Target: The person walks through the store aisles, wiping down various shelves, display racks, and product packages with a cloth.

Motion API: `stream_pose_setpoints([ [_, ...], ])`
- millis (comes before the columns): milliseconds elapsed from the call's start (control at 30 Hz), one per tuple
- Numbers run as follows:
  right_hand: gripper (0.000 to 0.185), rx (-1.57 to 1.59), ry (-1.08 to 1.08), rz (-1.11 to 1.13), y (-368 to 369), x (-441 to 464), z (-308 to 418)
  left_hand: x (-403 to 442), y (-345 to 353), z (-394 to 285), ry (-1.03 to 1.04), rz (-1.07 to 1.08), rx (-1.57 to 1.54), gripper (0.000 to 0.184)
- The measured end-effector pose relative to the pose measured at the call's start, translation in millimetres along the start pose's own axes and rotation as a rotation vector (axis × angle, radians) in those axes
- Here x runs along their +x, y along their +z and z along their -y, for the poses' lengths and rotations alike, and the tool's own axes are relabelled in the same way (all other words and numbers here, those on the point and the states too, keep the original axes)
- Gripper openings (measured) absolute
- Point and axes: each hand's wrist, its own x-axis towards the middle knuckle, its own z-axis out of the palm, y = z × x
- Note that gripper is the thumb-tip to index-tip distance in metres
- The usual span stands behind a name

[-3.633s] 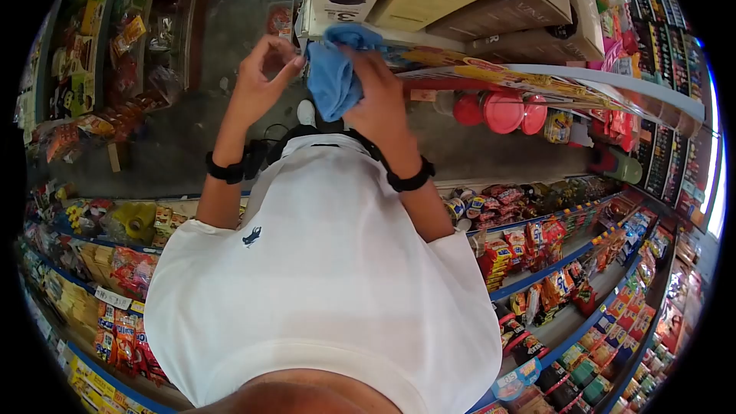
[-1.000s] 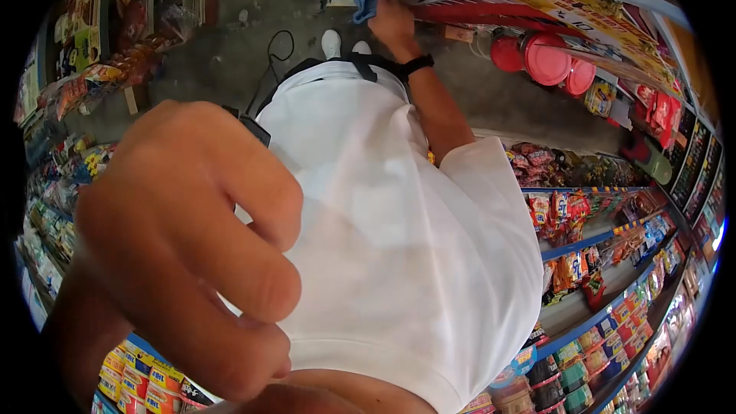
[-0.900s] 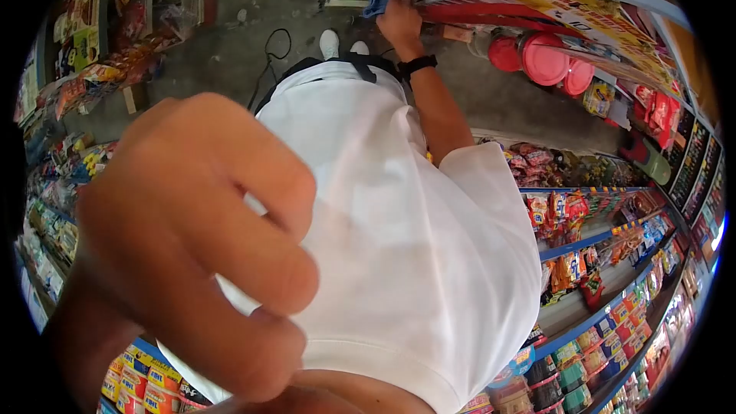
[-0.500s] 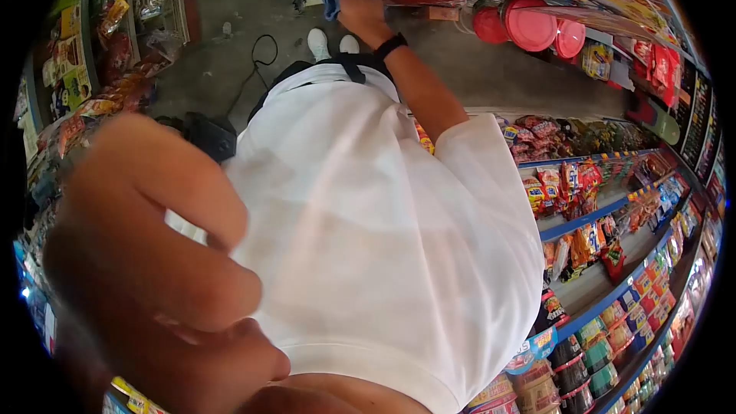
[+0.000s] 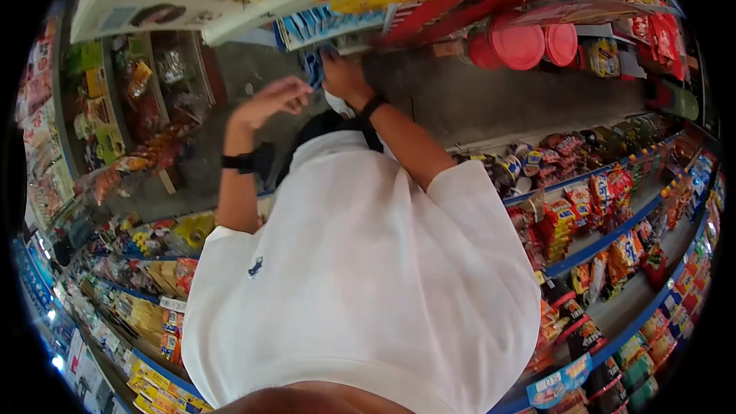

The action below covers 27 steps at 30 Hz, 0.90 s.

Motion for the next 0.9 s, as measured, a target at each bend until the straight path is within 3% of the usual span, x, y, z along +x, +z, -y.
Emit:
stream_pose_setpoints([
  [33,0.063,0.064,0.013,0.072,2,-5,-2,19,3,19,-0.087,-0.096,0.031,0.043],
  [133,0.064,0.231,0.159,-0.015,5,-16,-13,60,24,38,-0.171,-0.158,-0.005,0.055],
  [167,0.062,0.274,0.338,0.070,-19,-19,-2,75,29,42,-0.211,-0.056,-0.241,0.057],
  [200,0.062,0.272,0.337,0.073,-12,-21,-10,89,34,42,-0.248,0.049,-0.481,0.060],
  [233,0.062,0.281,0.251,-0.159,-1,-22,-24,102,41,38,-0.246,0.050,-0.487,0.060],
  [267,0.062,0.288,0.163,-0.386,10,-22,-36,114,47,34,-0.137,0.111,-0.583,0.058],
  [333,0.062,0.317,0.125,-0.422,5,-16,-39,138,60,30,-0.022,0.170,-0.690,0.056],
  [400,0.062,0.343,0.082,-0.458,-4,-8,-34,160,67,28,0.313,0.006,-0.820,0.048],
  [500,0.062,0.311,0.114,-0.313,-6,1,-19,184,49,43,0.198,-0.095,-1.046,0.040],
  [600,0.062,0.271,0.154,-0.245,8,11,-6,164,35,49,0.188,-0.258,-1.073,0.038],
  [733,0.059,0.214,-0.045,-0.177,46,12,8,126,2,67,0.152,-0.297,-1.013,0.039],
  [800,0.059,0.176,-0.099,-0.131,53,16,16,110,-11,81,0.086,-0.171,-0.803,0.041],
  [900,0.059,0.237,0.018,0.047,51,1,31,77,-24,83,0.006,-0.077,-0.606,0.043],
])
